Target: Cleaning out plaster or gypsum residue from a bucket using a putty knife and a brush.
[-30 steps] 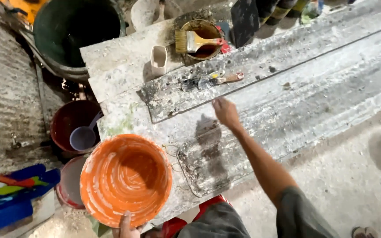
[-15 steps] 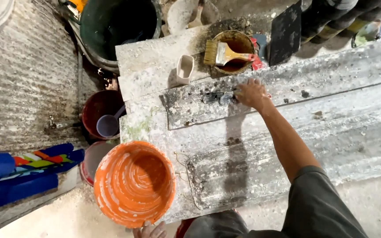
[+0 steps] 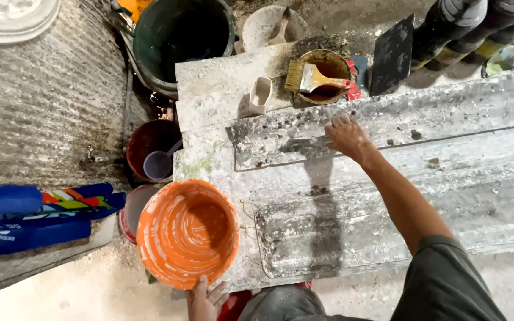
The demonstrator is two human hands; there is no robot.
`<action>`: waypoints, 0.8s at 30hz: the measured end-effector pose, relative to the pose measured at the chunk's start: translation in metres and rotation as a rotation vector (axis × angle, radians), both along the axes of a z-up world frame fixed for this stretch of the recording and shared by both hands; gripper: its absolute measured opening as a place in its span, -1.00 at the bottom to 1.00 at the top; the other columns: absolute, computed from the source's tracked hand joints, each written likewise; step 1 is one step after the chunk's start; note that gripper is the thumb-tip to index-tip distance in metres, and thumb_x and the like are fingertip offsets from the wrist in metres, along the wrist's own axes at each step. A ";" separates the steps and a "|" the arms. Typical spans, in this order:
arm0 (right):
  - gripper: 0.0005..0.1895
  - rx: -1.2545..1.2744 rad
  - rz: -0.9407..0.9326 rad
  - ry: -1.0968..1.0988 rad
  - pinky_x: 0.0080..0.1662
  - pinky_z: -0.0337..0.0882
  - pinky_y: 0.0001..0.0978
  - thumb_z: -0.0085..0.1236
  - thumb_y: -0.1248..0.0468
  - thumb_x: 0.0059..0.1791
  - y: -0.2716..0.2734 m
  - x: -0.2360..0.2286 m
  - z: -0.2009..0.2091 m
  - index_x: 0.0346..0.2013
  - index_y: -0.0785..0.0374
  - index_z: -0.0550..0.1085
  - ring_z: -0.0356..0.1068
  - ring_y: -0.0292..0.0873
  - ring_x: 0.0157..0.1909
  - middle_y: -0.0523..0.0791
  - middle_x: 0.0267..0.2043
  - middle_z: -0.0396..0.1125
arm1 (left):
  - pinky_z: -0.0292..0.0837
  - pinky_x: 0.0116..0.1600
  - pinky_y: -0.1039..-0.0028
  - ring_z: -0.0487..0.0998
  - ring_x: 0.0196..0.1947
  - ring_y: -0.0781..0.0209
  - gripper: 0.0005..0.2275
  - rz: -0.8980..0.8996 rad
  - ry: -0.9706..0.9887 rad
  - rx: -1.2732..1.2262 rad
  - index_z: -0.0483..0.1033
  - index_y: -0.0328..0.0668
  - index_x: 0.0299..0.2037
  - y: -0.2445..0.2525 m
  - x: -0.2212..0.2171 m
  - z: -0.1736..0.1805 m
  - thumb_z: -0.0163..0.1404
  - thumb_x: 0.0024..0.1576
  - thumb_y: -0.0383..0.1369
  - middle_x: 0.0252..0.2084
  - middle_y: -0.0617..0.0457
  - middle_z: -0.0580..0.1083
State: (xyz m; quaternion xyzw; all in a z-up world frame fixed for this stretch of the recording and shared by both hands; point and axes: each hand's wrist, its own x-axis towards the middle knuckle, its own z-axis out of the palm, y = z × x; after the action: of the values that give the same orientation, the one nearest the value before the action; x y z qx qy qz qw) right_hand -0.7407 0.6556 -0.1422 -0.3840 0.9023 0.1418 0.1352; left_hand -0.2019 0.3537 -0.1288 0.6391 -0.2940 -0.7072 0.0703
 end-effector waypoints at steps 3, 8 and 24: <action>-0.53 0.030 -0.035 0.199 -0.05 0.51 -0.25 -0.02 -0.04 0.10 0.008 0.011 -0.010 0.09 0.28 0.40 0.32 -0.11 -0.11 -0.02 -0.03 0.31 | 0.33 -0.06 0.00 0.47 0.07 -0.42 -0.57 -0.061 0.039 0.012 0.13 -0.16 0.34 0.003 -0.002 -0.009 -0.22 0.26 -0.28 0.34 -0.13 0.26; -0.71 -0.822 -0.394 0.188 -0.43 0.24 -0.31 0.01 0.07 0.18 -0.002 0.100 0.004 -0.10 0.26 0.34 0.15 -0.19 -0.41 -0.09 -0.28 0.13 | 0.36 0.04 0.14 0.48 0.05 -0.29 -0.64 -0.103 0.198 0.088 0.21 -0.40 0.23 -0.003 -0.022 0.034 -0.22 0.27 -0.35 0.16 -0.24 0.31; -0.74 -0.866 -0.623 0.061 -0.23 0.49 -0.18 0.11 0.00 0.00 -0.222 0.569 -0.001 -0.06 -0.07 0.49 0.44 0.04 -0.22 -0.10 -0.27 0.31 | 0.55 -0.04 -0.21 0.48 -0.01 -0.53 -0.47 -1.500 0.161 -1.134 0.21 0.28 0.40 -0.152 0.016 0.149 -0.14 0.16 -0.25 0.44 -0.25 0.14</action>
State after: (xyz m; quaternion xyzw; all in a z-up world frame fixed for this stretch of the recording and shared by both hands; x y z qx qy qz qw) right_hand -0.1717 0.4337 -0.1427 -0.1141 0.9531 -0.2792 -0.0262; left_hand -0.1854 0.2017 0.0202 0.1028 -0.9230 -0.3614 -0.0828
